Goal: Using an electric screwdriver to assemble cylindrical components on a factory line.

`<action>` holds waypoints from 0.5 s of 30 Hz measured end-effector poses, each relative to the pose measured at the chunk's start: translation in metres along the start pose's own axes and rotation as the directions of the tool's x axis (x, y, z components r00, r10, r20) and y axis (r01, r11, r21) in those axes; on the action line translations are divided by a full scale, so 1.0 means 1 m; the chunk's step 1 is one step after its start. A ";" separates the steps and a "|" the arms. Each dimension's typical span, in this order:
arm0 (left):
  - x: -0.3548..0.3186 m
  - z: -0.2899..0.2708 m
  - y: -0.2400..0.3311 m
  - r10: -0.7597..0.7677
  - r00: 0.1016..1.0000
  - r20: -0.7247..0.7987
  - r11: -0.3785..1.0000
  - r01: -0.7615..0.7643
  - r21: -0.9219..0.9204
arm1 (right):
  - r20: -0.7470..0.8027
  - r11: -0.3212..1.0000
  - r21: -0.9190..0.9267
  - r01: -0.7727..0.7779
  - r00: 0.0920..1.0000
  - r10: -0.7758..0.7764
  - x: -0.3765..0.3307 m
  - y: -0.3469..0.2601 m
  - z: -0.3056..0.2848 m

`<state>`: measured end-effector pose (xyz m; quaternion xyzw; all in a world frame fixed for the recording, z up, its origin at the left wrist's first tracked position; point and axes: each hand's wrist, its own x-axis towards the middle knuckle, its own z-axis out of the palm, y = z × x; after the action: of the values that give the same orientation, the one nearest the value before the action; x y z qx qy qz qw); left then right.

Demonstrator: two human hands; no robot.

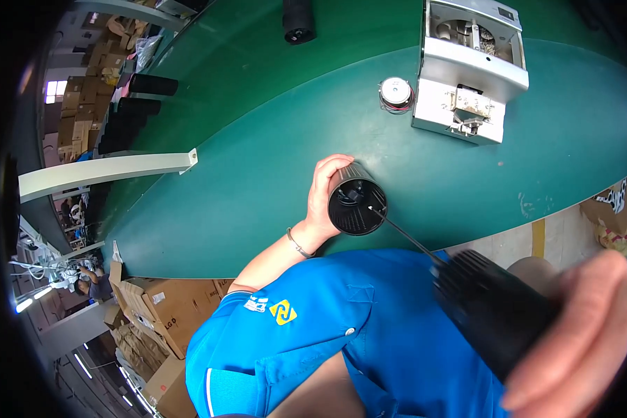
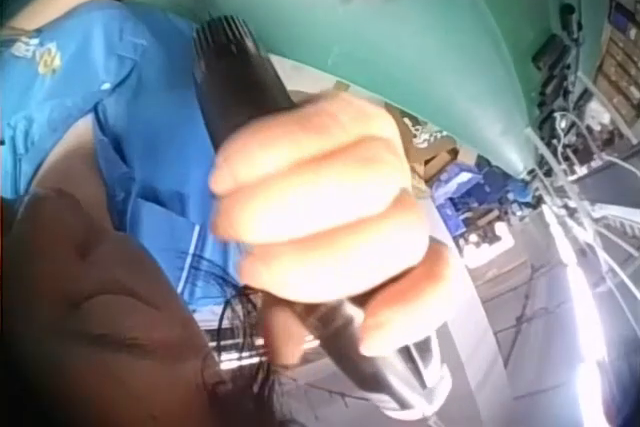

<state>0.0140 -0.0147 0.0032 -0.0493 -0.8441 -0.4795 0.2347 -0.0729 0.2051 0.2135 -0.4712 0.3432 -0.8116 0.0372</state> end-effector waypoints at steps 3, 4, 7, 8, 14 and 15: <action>-0.001 0.001 0.000 0.005 1.000 -0.015 1.000 -0.005 -0.001 | 0.092 0.997 -0.059 -0.041 0.995 0.046 -0.006 0.019 -0.003; 0.000 0.002 0.001 0.006 1.000 -0.017 1.000 -0.006 -0.002 | 0.123 0.995 -0.079 -0.053 0.990 0.063 -0.008 0.024 -0.003; 0.000 0.002 0.002 0.008 1.000 -0.023 1.000 -0.008 -0.004 | 0.185 0.990 -0.117 -0.077 0.978 0.098 -0.010 0.036 0.000; 0.000 0.002 0.002 0.006 1.000 -0.028 1.000 -0.006 -0.005 | 0.175 0.989 -0.116 -0.088 0.979 0.107 -0.010 0.039 0.002; 0.001 0.001 0.003 0.002 0.999 -0.043 1.000 -0.002 -0.014 | 0.161 0.983 -0.128 -0.134 0.975 0.154 -0.014 0.049 0.003; 0.001 0.001 0.003 0.001 0.999 -0.044 1.000 -0.002 -0.014 | 0.169 0.981 -0.135 -0.141 0.972 0.162 -0.016 0.050 0.002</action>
<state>0.0135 -0.0125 0.0060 -0.0411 -0.8354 -0.4861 0.2533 -0.0754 0.1720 0.1734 -0.5159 0.4223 -0.7384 0.1010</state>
